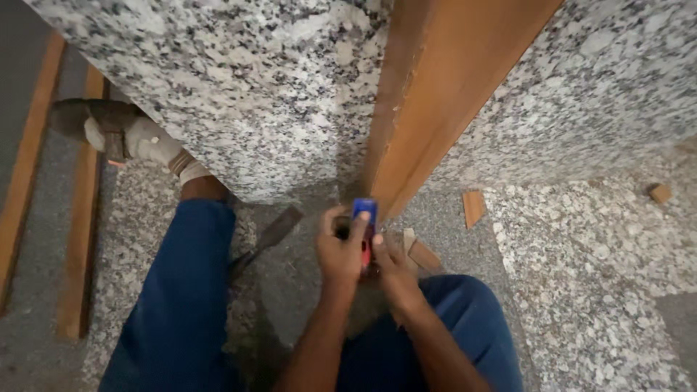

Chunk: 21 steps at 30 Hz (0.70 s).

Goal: The person sits on the floor and uses a chisel and hammer to trim the bottom edge of a wooden frame. They then switch to a hand plane to smooth the same edge.

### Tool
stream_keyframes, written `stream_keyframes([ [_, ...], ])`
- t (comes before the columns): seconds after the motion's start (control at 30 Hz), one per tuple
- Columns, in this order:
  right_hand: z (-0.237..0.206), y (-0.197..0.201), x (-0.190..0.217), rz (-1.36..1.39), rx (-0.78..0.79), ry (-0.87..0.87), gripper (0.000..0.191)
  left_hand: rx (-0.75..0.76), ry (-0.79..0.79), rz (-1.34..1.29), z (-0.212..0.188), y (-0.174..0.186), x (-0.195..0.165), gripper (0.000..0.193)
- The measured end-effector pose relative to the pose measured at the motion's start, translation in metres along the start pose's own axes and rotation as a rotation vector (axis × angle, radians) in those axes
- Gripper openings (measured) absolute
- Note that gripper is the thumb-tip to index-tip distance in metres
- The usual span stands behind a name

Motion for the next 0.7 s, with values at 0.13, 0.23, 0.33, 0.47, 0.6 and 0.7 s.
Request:
stream_keyframes([
  [0.13,0.005,-0.003,-0.007,0.079,0.063,0.041,0.053,0.064,-0.333,0.248,-0.032,0.010,-0.015,0.064],
  [0.23,0.007,-0.009,-0.009,0.252,0.171,-0.088,0.056,0.149,-0.316,0.252,-0.044,0.018,-0.016,0.076],
  [0.33,0.005,-0.009,0.001,0.342,0.266,-0.089,0.060,0.099,-0.228,0.396,-0.042,0.023,-0.011,0.090],
  [0.47,-0.012,0.000,0.047,-0.356,0.194,0.378,0.057,0.039,-0.113,0.444,-0.033,0.015,0.001,0.072],
  [0.6,-0.053,-0.012,0.107,-0.850,-0.384,1.099,0.072,-0.013,-0.085,0.019,-0.023,-0.004,0.012,0.065],
  [0.7,-0.039,-0.028,0.120,-0.929,-0.334,0.597,0.080,-0.158,-0.292,0.226,-0.010,-0.011,0.011,0.060],
])
Point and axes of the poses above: each hand's wrist, its own z-axis towards the middle knuckle, its own y-axis out of the back of the hand, x = y × z, the point moved 4 cm from there along z, towards the middle knuckle, and after that the axes turned 1 degree about -z, right-handed, at the moved point
